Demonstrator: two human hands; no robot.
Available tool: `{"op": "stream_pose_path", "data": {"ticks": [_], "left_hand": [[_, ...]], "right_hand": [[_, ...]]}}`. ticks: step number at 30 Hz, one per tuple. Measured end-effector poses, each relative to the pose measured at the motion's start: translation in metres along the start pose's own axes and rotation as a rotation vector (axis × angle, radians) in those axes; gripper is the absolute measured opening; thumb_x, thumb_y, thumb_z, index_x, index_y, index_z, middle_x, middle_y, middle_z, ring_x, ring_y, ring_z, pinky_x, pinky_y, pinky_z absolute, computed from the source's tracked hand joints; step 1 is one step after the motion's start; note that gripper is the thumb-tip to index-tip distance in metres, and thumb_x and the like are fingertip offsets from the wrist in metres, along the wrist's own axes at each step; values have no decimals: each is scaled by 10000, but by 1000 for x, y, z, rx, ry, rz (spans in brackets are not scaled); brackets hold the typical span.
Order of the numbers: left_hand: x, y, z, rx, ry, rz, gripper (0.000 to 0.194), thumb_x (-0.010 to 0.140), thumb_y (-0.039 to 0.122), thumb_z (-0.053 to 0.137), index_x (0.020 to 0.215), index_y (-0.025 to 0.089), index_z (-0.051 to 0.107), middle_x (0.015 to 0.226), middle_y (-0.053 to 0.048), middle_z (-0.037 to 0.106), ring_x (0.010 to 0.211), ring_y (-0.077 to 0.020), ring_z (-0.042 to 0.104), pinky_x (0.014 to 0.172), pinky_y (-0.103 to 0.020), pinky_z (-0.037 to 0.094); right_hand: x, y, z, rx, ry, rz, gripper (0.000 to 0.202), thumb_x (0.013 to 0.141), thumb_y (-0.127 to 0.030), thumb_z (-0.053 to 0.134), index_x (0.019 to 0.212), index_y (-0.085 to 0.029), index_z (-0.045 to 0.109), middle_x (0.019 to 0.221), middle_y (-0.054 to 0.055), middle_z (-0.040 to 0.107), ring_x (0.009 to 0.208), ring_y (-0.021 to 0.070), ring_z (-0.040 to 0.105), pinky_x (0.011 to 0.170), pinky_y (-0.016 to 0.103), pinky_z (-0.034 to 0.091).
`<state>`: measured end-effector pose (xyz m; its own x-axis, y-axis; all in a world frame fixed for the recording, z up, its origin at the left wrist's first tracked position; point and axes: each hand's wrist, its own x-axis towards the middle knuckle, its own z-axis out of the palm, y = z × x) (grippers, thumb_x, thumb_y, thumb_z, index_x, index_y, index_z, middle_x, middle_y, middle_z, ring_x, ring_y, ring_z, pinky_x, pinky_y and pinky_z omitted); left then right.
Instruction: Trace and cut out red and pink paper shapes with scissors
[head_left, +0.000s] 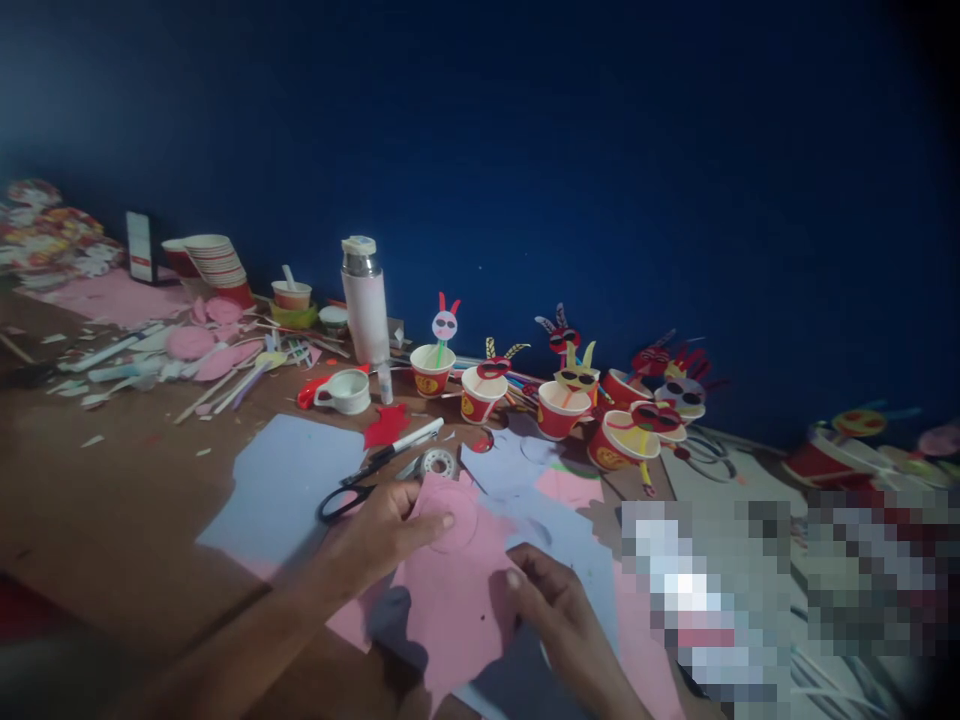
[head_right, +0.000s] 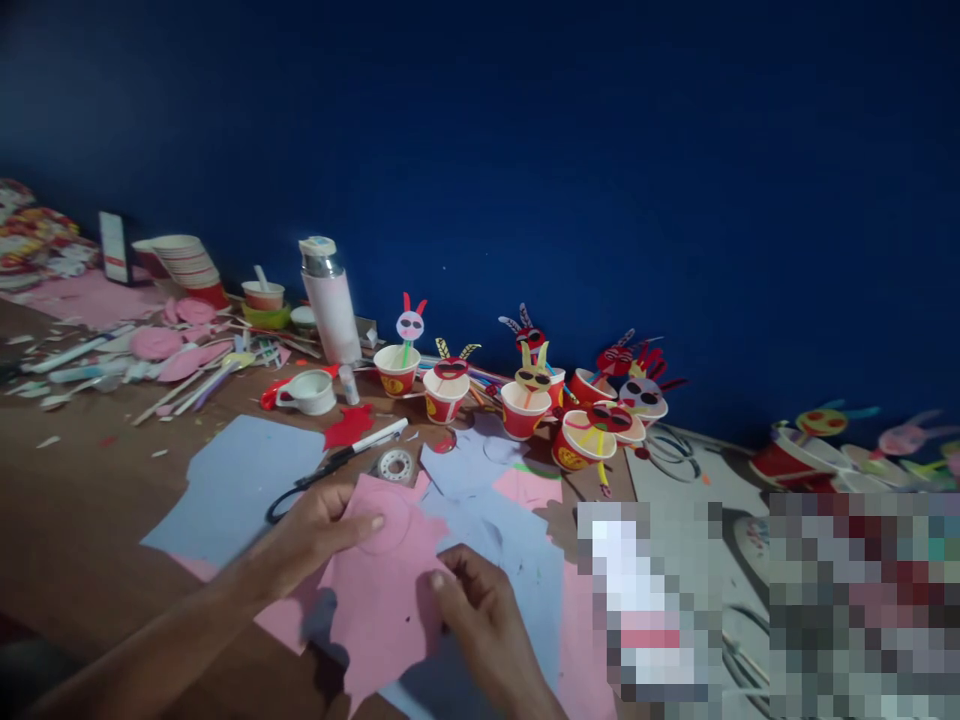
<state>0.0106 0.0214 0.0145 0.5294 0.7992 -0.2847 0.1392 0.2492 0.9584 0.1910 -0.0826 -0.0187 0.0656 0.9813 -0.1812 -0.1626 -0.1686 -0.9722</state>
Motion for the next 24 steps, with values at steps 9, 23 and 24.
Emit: {"op": "stream_pose_path", "data": {"ticks": [9, 23, 24], "left_hand": [[17, 12, 0, 203, -62, 43, 316, 743, 438, 608, 748, 130, 676, 544, 22, 494, 503, -110, 398, 465, -221, 296], [24, 0, 11, -324, 53, -131, 339, 691, 429, 661, 929, 188, 659, 800, -32, 674, 718, -171, 603, 576, -232, 446], [24, -2, 11, -308, 106, -140, 330, 705, 439, 641, 939, 207, 656, 847, -31, 680, 742, -171, 609, 562, -226, 445]], "right_hand": [[1, -3, 9, -32, -20, 39, 423, 755, -563, 581, 584, -195, 458, 507, -39, 464, 486, 98, 427, 488, 213, 349], [7, 19, 5, -181, 141, 41, 465, 779, -533, 539, 553, -232, 266, 515, -83, 263, 493, 86, 247, 458, 221, 221], [8, 19, 5, -202, 175, 29, 463, 783, -520, 536, 550, -233, 257, 521, -81, 254, 495, 89, 248, 458, 222, 223]]}}
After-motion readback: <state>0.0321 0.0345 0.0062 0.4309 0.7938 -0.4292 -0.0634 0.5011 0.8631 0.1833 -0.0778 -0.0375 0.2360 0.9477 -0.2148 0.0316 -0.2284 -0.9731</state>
